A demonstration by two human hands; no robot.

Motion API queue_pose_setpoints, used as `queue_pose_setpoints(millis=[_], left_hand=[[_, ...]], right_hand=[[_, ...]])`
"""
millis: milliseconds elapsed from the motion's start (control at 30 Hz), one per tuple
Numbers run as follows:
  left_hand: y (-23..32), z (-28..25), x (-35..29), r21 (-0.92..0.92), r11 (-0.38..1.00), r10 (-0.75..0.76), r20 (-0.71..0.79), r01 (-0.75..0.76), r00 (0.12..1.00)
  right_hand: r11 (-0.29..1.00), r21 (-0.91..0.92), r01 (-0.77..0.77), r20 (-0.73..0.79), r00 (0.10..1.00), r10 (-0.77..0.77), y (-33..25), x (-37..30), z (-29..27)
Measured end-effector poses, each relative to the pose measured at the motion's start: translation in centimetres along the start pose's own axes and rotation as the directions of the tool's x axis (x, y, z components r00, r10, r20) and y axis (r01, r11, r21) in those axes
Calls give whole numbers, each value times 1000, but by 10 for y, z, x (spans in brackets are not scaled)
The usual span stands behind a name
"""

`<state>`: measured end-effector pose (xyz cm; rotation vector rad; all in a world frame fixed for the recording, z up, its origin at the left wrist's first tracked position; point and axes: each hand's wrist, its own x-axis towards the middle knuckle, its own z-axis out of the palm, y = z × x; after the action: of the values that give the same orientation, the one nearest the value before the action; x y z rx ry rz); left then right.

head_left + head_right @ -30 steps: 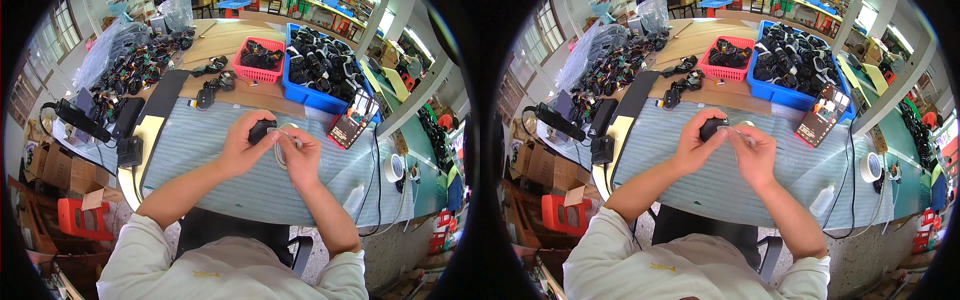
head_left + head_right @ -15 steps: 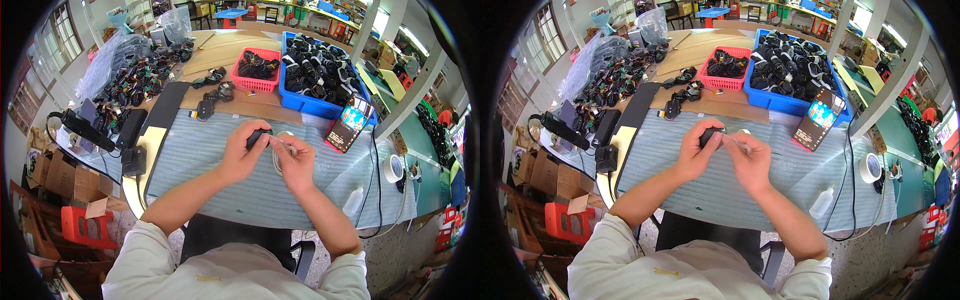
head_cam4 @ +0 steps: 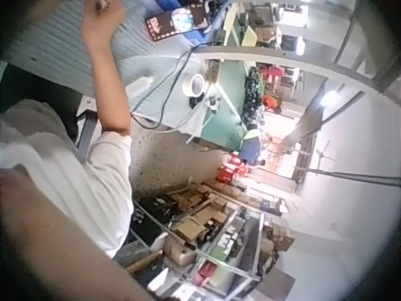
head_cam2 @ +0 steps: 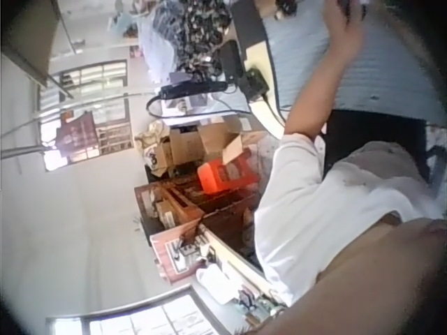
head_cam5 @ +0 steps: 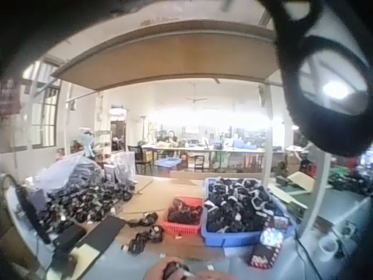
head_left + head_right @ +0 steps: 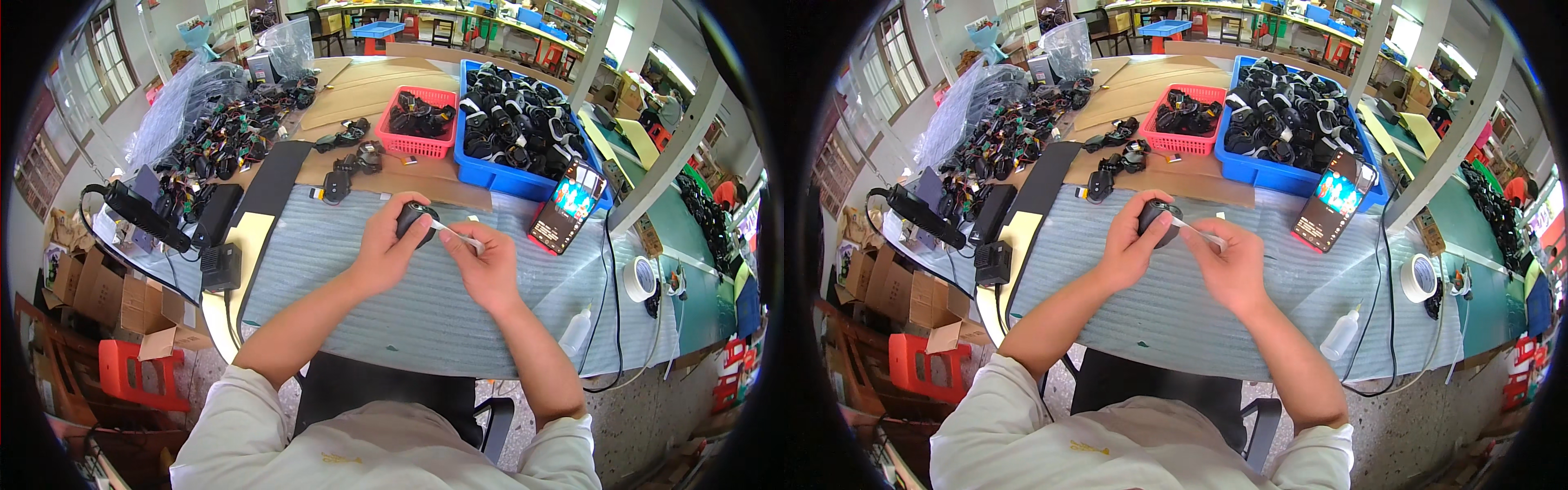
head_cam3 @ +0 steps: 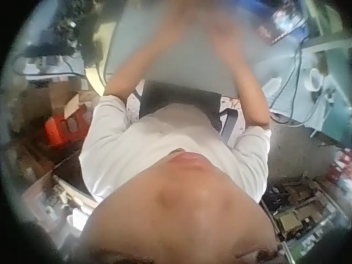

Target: The person assembles an electronic device by installing a battery and adhesive tape components into a plastic housing, applying adhesive from a bottle by hand.

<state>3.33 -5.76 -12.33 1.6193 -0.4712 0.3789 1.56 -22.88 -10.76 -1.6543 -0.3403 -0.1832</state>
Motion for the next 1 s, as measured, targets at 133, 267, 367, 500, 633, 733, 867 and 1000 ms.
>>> queue_pose_setpoints(millis=[133, 267, 367, 500, 633, 733, 867, 1000], left_hand=[[-2, -4, 2, 51, 998, 26, -27, -25, 999], [-8, -5, 4, -13, 1000, -16, -47, 16, 999], [-11, -1, 5, -139, 990, -39, -68, 29, 997], [-10, -4, 5, -215, 967, -154, -72, 135, 985], [-13, -5, 6, -204, 966, -174, -71, 157, 982], [-17, -5, 8, -184, 970, -178, -87, 159, 980], [-20, -10, 9, -137, 980, -157, -108, 142, 982], [-7, -7, 10, -336, 910, -264, -12, 245, 964]], right_hand=[[991, -96, 89, 12, 996, -88, 3, 2, 1], [974, -168, 150, 54, 988, -142, -1, 3, -1], [988, -144, 62, 103, 994, -47, 5, 3, -4], [989, -98, 115, -8, 993, -116, 11, 2, 0], [961, -242, 131, 6, 991, -133, 12, 4, -8], [969, -237, 68, 6, 998, -68, -3, 2, -10], [960, -279, 17, 49, 999, -3, -13, 6, -18], [933, -266, 241, 60, 970, -234, -8, 7, -19]])
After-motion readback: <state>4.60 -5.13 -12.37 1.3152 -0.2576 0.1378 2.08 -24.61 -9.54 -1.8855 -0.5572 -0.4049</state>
